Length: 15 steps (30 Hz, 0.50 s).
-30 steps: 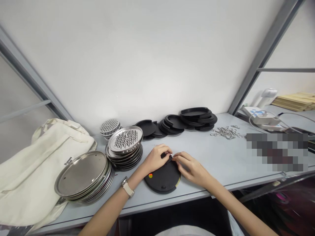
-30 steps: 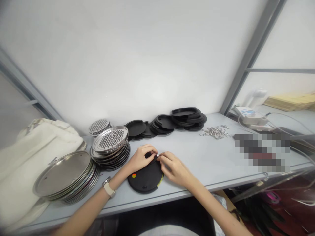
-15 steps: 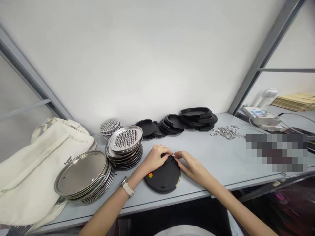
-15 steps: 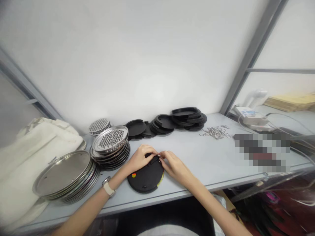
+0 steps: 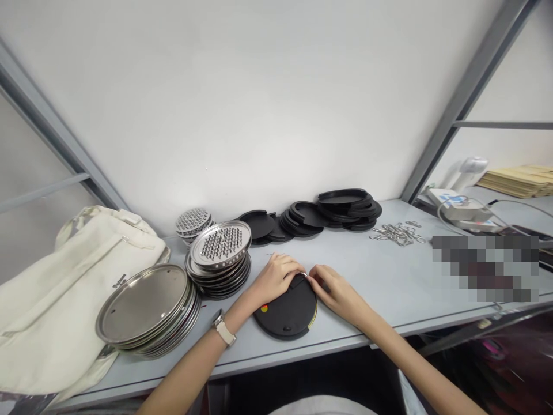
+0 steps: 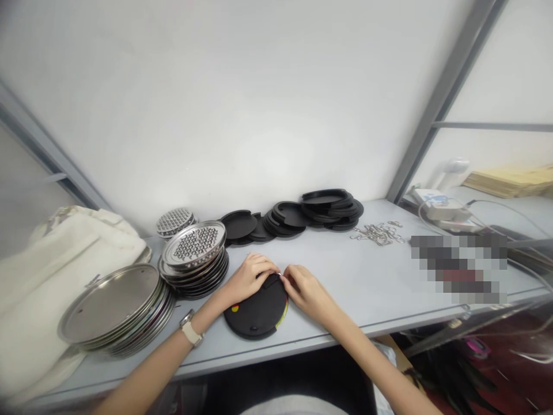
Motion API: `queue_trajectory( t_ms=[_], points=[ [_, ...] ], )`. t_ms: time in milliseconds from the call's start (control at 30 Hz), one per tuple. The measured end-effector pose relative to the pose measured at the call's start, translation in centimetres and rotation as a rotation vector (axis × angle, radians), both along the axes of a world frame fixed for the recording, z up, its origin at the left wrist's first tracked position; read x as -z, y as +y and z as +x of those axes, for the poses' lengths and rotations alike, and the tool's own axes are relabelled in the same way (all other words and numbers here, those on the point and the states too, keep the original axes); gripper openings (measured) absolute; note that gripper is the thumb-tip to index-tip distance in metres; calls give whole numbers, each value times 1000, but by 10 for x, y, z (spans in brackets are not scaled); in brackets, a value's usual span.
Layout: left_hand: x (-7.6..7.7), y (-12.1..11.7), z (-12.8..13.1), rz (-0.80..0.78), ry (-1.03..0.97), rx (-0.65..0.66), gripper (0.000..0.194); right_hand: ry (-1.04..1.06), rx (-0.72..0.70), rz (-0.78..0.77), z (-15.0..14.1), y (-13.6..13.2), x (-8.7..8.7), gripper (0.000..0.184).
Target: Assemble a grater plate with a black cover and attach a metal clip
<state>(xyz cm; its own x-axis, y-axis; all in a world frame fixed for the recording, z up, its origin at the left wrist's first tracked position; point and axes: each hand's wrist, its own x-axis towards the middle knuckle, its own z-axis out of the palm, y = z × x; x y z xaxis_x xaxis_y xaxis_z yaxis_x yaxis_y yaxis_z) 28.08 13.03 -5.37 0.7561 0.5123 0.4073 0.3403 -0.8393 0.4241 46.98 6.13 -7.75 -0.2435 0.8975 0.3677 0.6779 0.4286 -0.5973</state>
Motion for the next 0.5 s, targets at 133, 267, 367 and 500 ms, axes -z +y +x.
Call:
queue_trajectory(
  t_ms=[133,267,367,500],
  points=[
    [-1,0,-1,24,18,-6,22,-15,-24,13,-1,-1,-2,15],
    [-2,1,-2,28,26,-7,22,-17,-52,25,0,-2,-2,14],
    [-2,2,-2,28,37,-1,19,-29,-61,19,0,-1,-3,13],
    [-2,3,-2,18,41,3,17,-38,-58,13,-1,-2,-3,15]
  ],
)
